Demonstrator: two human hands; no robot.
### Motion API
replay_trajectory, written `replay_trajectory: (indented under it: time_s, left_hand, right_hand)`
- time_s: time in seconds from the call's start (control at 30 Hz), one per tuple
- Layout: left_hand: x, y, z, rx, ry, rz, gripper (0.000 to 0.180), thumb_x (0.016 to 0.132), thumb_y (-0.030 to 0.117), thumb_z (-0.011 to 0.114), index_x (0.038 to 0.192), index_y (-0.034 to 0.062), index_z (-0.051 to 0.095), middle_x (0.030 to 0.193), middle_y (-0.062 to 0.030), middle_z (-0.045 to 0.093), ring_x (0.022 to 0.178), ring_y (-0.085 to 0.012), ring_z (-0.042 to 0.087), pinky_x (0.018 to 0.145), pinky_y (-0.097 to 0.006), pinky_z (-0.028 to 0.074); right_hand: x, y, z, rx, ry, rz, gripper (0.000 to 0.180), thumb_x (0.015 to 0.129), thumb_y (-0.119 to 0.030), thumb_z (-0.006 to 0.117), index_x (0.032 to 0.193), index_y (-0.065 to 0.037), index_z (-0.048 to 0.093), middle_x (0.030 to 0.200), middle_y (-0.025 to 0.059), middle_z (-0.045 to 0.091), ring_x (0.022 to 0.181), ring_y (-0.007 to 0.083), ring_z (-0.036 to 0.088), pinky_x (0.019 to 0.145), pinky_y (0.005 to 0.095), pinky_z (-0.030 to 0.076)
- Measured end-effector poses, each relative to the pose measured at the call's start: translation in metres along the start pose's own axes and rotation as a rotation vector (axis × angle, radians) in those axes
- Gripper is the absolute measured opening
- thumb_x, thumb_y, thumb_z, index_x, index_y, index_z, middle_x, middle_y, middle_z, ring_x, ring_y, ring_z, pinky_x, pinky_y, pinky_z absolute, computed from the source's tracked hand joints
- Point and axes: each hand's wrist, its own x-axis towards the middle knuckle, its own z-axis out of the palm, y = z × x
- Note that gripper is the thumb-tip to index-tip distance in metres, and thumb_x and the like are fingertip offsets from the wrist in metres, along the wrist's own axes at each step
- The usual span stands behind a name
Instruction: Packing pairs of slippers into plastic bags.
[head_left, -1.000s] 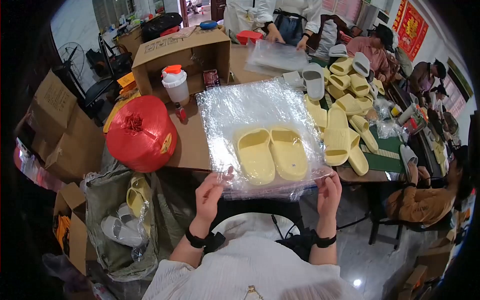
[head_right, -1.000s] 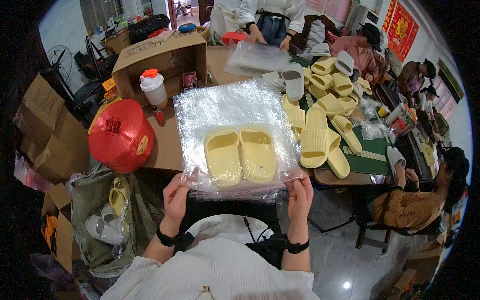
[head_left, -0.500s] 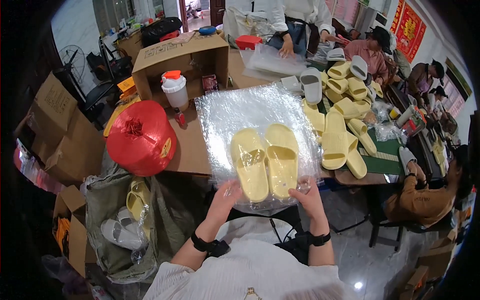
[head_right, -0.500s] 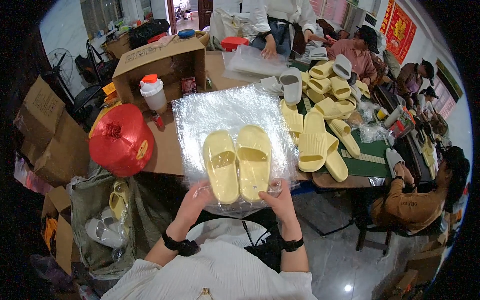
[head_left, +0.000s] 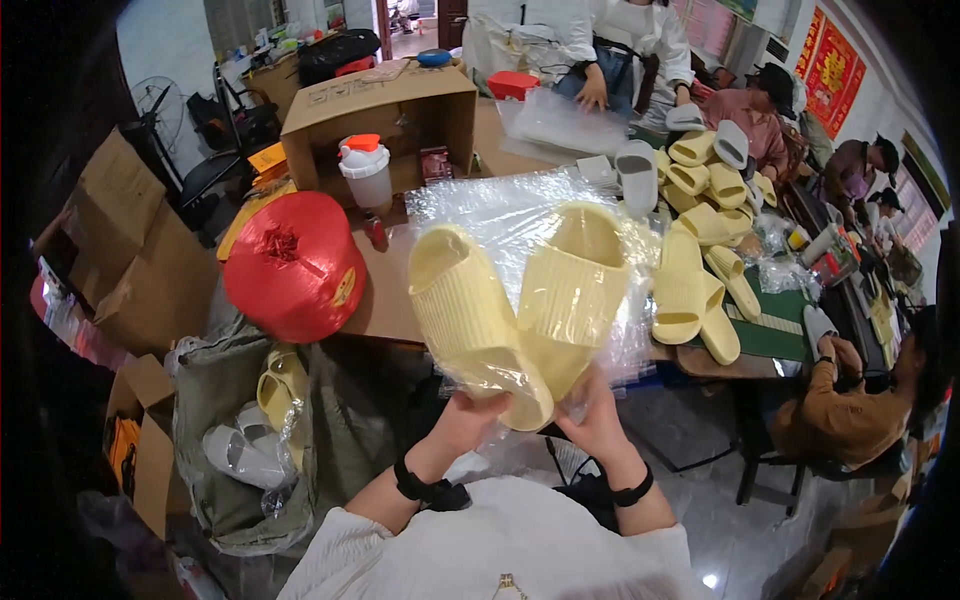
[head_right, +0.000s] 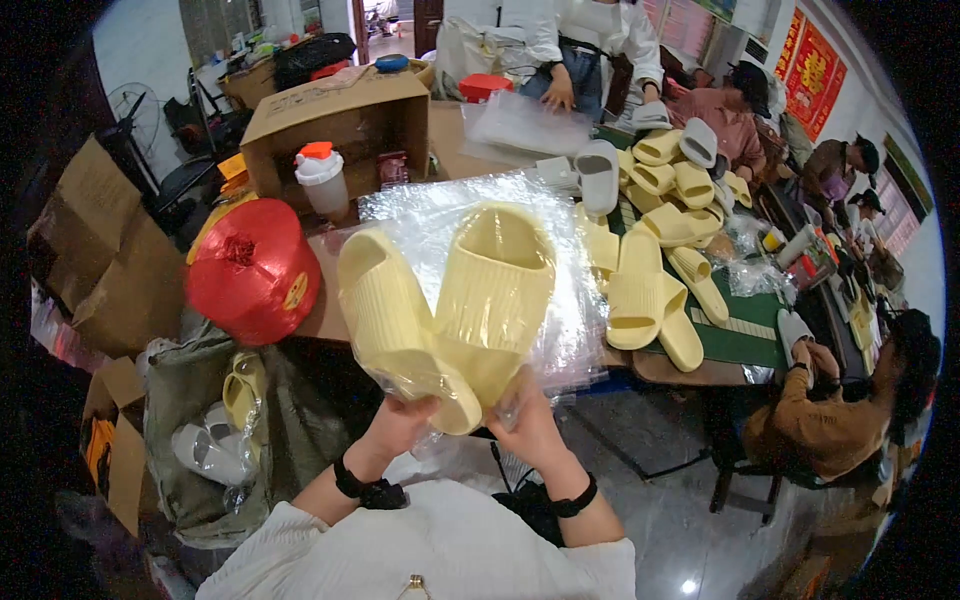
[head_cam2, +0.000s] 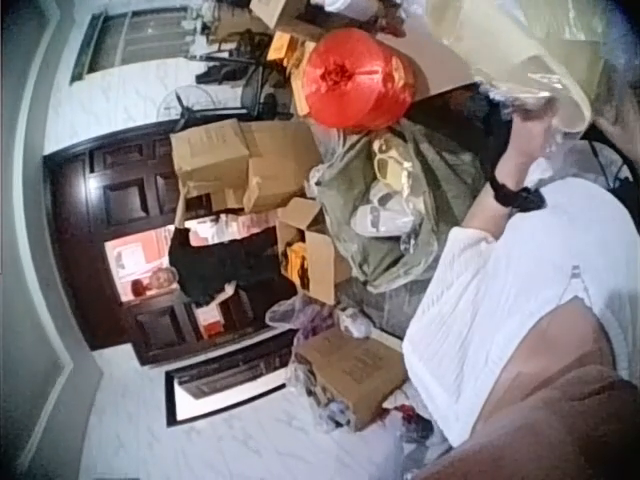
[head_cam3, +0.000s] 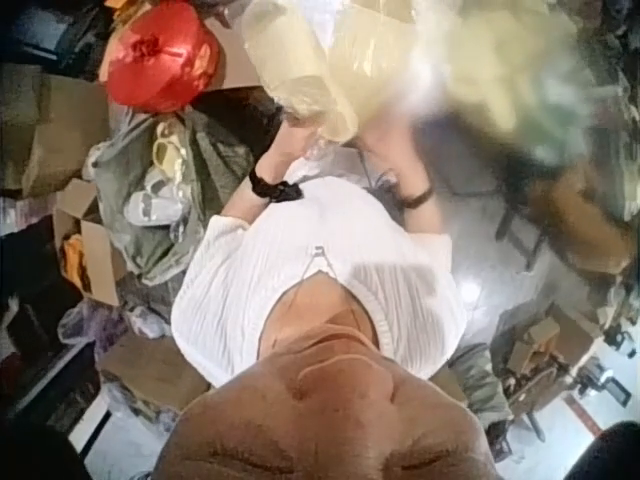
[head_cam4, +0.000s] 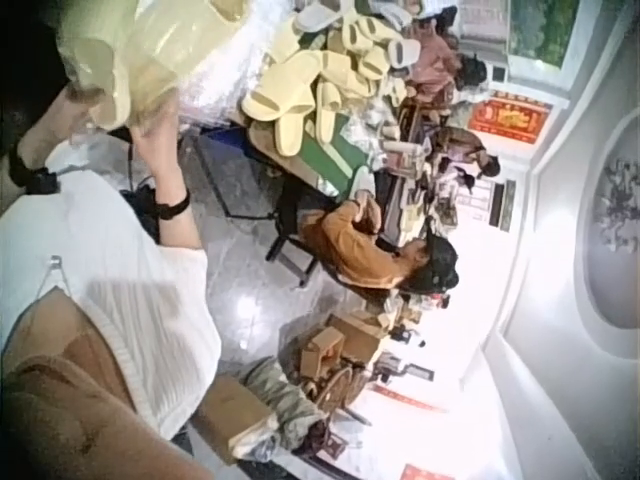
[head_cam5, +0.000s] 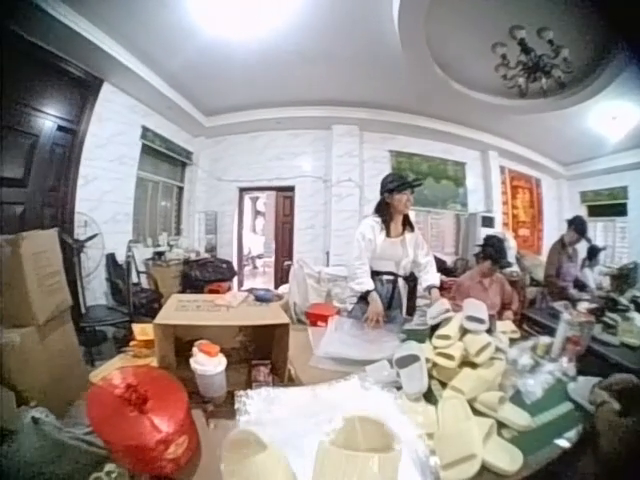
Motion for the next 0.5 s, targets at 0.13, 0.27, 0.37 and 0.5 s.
replay_trajectory:
  time_s: [0.13, 0.27, 0.37, 0.5]
  left_hand:
    - [-0.014, 0.025, -0.015, 0.041, 0.095, 0.056, 0.042, 0.090, 0.001, 0.067, 0.129, 0.0029, 0.055, 0.123, -0.0048, 0.062, 0.112, -0.0142, 0.057, 0.098, -0.032, 0.046]
    - [-0.040, 0.075, -0.062, 0.355, 0.193, 0.182, 0.042, 0.090, 0.003, 0.069, 0.129, 0.0019, 0.055, 0.122, -0.0042, 0.062, 0.112, -0.0125, 0.056, 0.096, -0.032, 0.047]
    - [-0.082, 0.119, -0.112, 0.571, 0.419, 0.291, 0.043, 0.090, 0.005, 0.069, 0.130, 0.0013, 0.053, 0.121, -0.0056, 0.063, 0.110, -0.0149, 0.059, 0.095, -0.033, 0.048]
    - [-0.186, 0.174, -0.213, 0.816, 0.816, 0.224, 0.047, 0.089, 0.003, 0.067, 0.132, -0.0002, 0.049, 0.120, -0.0106, 0.064, 0.106, -0.0168, 0.062, 0.091, -0.034, 0.050]
  right_hand:
    - [0.013, -0.016, -0.014, -0.011, -0.359, -0.188, 0.045, 0.076, -0.014, 0.081, 0.115, -0.003, 0.062, 0.128, 0.0213, 0.057, 0.117, 0.0397, 0.055, 0.101, 0.0431, 0.042]
    - [0.011, -0.004, -0.026, -0.134, -0.088, -0.103, 0.049, 0.068, -0.008, 0.080, 0.111, -0.005, 0.058, 0.131, 0.0172, 0.056, 0.124, 0.0355, 0.052, 0.105, 0.0420, 0.039]
    - [0.019, 0.024, -0.038, -0.192, 0.080, -0.058, 0.043, 0.073, 0.003, 0.069, 0.114, -0.004, 0.056, 0.134, 0.0161, 0.054, 0.123, 0.0311, 0.051, 0.106, 0.0403, 0.038]
    - [0.029, 0.072, -0.049, -0.314, 0.103, -0.039, 0.043, 0.083, -0.001, 0.067, 0.124, -0.004, 0.054, 0.140, 0.0162, 0.051, 0.130, 0.0305, 0.048, 0.107, 0.0422, 0.037]
